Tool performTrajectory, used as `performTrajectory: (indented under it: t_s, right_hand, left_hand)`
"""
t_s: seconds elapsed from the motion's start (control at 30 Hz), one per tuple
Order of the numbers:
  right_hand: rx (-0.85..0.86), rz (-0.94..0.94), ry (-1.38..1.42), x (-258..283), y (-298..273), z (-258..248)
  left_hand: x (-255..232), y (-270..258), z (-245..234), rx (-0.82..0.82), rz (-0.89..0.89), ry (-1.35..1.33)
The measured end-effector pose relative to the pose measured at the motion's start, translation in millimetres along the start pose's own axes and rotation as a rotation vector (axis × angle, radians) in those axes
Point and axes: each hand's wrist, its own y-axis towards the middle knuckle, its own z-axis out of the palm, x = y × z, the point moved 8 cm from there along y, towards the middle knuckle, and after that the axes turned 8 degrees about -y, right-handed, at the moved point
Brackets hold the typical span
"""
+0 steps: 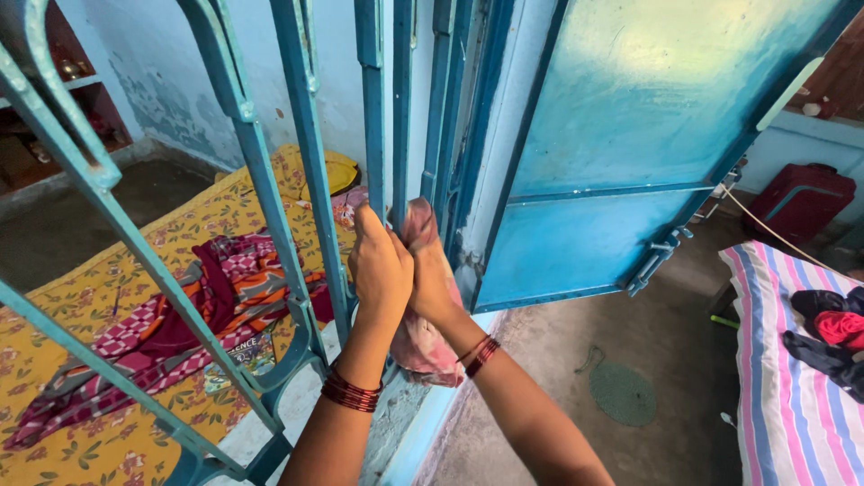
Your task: The person wipes a blue metal gate and adjacent door with a cloth. They clean the vertical bars and decorative elements of the gate, then move to the solid door surface, wiping it methodically.
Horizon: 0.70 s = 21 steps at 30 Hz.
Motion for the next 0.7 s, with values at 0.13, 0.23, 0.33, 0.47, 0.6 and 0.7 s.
performTrajectory:
  t_s: [0.13, 0.23, 0.33, 0.47, 0.6, 0.7]
  right_hand:
    - [0.207, -0.354, -0.590, -30, 1, 6]
    - [0.439, -0.456, -0.791, -80, 12, 12]
    - [0.462, -0.483, -0.834, -96, 20, 10]
    - [0.260, -0.265, -0.518, -54, 6, 17]
    - [-0.214, 0.023, 0.314, -34, -7, 1]
    - [0.151, -0.158, -0.249, -40, 2, 11]
  left_hand:
    - [3, -1, 1, 0.022, -0.005, -0.022]
    - [5, -2, 2, 0.032, -0.027, -0.005]
    - [3, -1, -1, 0.010, -0.006, -0.005]
    - [-2, -2, -3, -0.025, 0.027, -0.036]
    - [-8, 1, -8, -0.048, 0.087, -0.036]
    - [-5, -3, -7, -0.009, 0.043, -0.027]
